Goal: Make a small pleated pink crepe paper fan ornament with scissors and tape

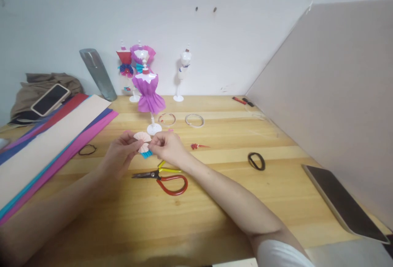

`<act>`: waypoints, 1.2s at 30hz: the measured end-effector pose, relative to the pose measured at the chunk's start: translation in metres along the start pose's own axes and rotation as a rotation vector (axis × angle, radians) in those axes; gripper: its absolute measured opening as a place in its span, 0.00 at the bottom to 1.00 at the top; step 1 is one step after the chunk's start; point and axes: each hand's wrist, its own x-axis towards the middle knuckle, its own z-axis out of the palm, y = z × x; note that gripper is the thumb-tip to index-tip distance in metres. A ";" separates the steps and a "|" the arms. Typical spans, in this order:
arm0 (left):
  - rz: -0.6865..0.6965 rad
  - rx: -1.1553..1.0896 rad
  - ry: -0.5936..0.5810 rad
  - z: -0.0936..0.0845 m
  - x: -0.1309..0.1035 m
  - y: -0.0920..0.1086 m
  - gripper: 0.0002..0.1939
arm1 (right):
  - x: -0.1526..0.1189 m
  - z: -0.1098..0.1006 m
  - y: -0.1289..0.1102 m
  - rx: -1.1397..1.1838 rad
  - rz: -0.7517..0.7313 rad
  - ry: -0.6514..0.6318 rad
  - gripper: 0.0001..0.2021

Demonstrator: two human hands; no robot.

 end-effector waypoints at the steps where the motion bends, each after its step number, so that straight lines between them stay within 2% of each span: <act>1: -0.001 0.010 -0.003 0.000 0.000 0.000 0.15 | 0.000 -0.001 -0.001 0.029 0.019 -0.013 0.09; 8: -0.023 0.036 -0.038 -0.001 0.001 -0.002 0.15 | 0.001 -0.003 -0.004 0.163 0.076 -0.020 0.10; 15: -0.020 -0.003 -0.032 -0.001 0.000 -0.004 0.14 | 0.003 -0.003 0.000 0.155 0.029 -0.028 0.12; 23: -0.004 -0.070 0.001 0.000 0.000 0.000 0.14 | -0.005 0.002 0.004 -0.215 -0.224 0.124 0.07; 27: -0.018 -0.076 -0.021 -0.001 0.000 0.001 0.13 | -0.010 0.003 0.006 -0.426 -0.462 0.207 0.04; 32: -0.019 -0.088 -0.031 -0.002 0.000 -0.001 0.13 | -0.010 0.001 0.011 -0.643 -0.689 0.181 0.09; 36: -0.021 -0.066 -0.024 -0.002 0.000 0.000 0.13 | -0.010 0.000 0.010 -0.829 -0.730 0.176 0.12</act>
